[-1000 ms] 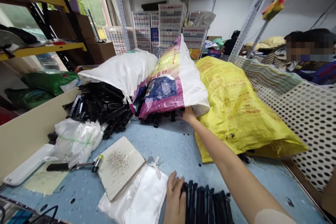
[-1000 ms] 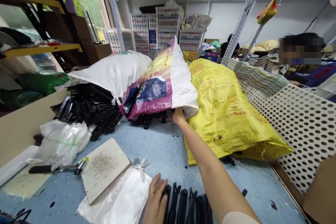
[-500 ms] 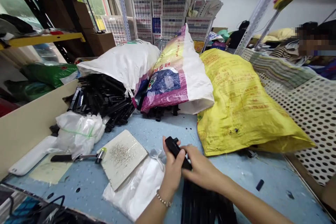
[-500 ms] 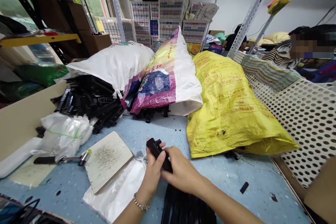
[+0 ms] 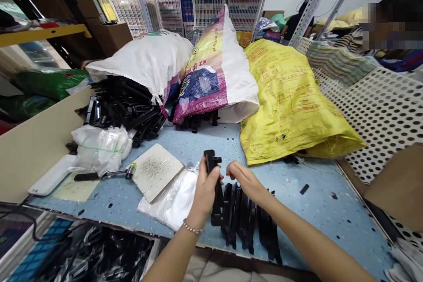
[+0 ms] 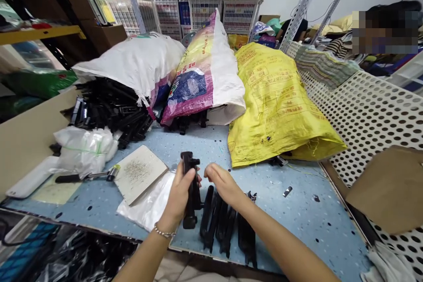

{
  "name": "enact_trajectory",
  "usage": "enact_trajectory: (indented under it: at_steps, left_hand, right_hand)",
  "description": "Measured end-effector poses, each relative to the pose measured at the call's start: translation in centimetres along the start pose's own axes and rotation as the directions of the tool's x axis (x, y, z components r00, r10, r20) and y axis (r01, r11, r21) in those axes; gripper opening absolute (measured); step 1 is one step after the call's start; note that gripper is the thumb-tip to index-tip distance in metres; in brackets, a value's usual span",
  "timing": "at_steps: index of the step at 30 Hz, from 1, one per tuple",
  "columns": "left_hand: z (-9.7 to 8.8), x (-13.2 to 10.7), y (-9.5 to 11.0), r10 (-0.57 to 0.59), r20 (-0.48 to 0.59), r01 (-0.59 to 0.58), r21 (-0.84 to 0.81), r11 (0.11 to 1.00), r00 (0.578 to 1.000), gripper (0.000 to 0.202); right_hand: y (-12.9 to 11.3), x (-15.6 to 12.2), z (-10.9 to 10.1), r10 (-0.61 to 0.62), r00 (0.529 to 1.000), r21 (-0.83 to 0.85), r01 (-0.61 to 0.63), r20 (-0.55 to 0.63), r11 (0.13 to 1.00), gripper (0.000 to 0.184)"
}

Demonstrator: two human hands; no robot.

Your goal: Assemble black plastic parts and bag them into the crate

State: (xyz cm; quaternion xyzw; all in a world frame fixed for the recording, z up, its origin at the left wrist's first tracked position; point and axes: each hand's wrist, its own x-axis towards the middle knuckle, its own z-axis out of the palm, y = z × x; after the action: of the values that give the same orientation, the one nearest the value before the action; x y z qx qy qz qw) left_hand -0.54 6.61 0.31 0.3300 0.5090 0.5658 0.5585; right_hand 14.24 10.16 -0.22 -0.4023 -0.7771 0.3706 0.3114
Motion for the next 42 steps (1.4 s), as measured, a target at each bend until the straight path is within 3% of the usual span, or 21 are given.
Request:
enact_trajectory:
  at_steps: [2,4,6,8,10,13,14,16,21,24,27,29,31,35,36,38,40,42]
  left_hand:
    - [-0.5,0.4,0.7,-0.060,0.006,0.061,-0.077,0.995,0.998,0.047]
    - [-0.8,0.7,1.0,-0.087,0.030,0.089,-0.114,0.989,0.996,0.045]
    - [-1.2,1.0,1.0,-0.108,0.062,0.115,-0.124,0.986,0.992,0.047]
    - [-1.9,1.5,0.6,-0.125,0.060,0.130,-0.106,0.986,0.990,0.049]
    - [-2.9,2.0,-0.2,-0.125,0.027,0.125,-0.021,0.992,0.992,0.047]
    - [-4.0,1.9,-2.5,-0.101,0.081,0.078,0.248,0.966,0.992,0.037]
    - [-4.1,1.5,-3.4,-0.092,0.116,0.050,0.324,0.945,0.989,0.035]
    - [-3.7,0.5,-5.6,-0.086,0.156,0.015,0.411,0.912,0.984,0.040]
    - [-1.6,-2.0,-10.5,-0.003,0.085,-0.039,0.497,0.867,0.996,0.058]
    - [-1.1,-2.4,-11.7,0.041,0.125,-0.098,0.491,0.866,0.991,0.059]
    - [-1.8,-2.0,-11.1,0.040,0.124,-0.092,0.444,0.891,0.991,0.057]
    - [-2.6,-1.3,-9.8,0.019,0.105,-0.054,0.347,0.936,0.994,0.055]
    - [-3.0,-0.1,-7.9,-0.031,0.082,0.015,0.182,0.983,0.996,0.052]
    - [-2.1,3.4,-4.3,-0.110,0.014,0.111,-0.207,0.972,0.994,0.061]
    - [-1.6,4.0,-3.6,-0.112,0.006,0.109,-0.284,0.953,0.994,0.061]
    - [-0.6,4.6,-2.6,-0.114,0.037,0.120,-0.354,0.927,0.993,0.055]
    - [0.2,3.8,-2.1,-0.127,0.113,0.158,-0.321,0.934,0.985,0.046]
    - [0.8,2.1,-2.0,-0.142,0.203,0.195,-0.271,0.943,0.969,0.042]
  right_hand:
    - [-0.3,-2.0,0.9,-0.115,0.992,-0.226,0.126,0.059,0.966,0.035]
    - [-0.4,-3.7,2.1,-0.229,0.968,-0.428,0.252,0.105,0.868,0.030]
    - [-0.3,-4.5,2.7,-0.290,0.949,-0.500,0.312,0.125,0.807,0.028]
    - [-0.1,-3.8,2.3,-0.284,0.948,-0.443,0.319,0.146,0.838,0.030]
    - [0.5,-1.5,0.8,-0.216,0.970,-0.318,0.242,0.115,0.917,0.033]
    - [2.4,4.2,-1.9,0.039,0.997,-0.229,-0.054,-0.068,0.972,0.029]
    - [3.2,6.4,-2.4,0.140,0.983,-0.263,-0.167,-0.120,0.950,0.028]
    - [5.0,10.9,-2.2,0.224,0.957,-0.296,-0.270,-0.182,0.916,0.026]
    - [7.9,19.8,1.2,0.363,0.854,-0.318,-0.486,-0.373,0.814,0.049]
    - [8.5,22.9,1.4,0.414,0.804,-0.303,-0.559,-0.428,0.772,0.047]
    - [8.9,24.2,-0.4,0.446,0.803,-0.290,-0.570,-0.395,0.769,0.036]
    - [9.0,23.3,-1.7,0.445,0.822,-0.283,-0.549,-0.356,0.787,0.032]
    - [8.9,20.7,-2.4,0.433,0.845,-0.272,-0.517,-0.314,0.812,0.031]
    - [6.4,10.8,-1.5,0.395,0.893,-0.255,-0.441,-0.215,0.860,0.026]
    - [5.5,8.0,-1.1,0.352,0.921,-0.258,-0.386,-0.168,0.886,0.024]
    - [3.5,3.2,-0.8,0.112,0.994,-0.226,-0.106,0.013,0.968,0.021]
    - [2.0,0.3,-1.0,-0.032,0.999,-0.194,0.032,0.004,0.981,0.020]
    - [1.0,-0.6,-1.6,-0.126,0.983,-0.251,0.090,-0.131,0.964,0.023]
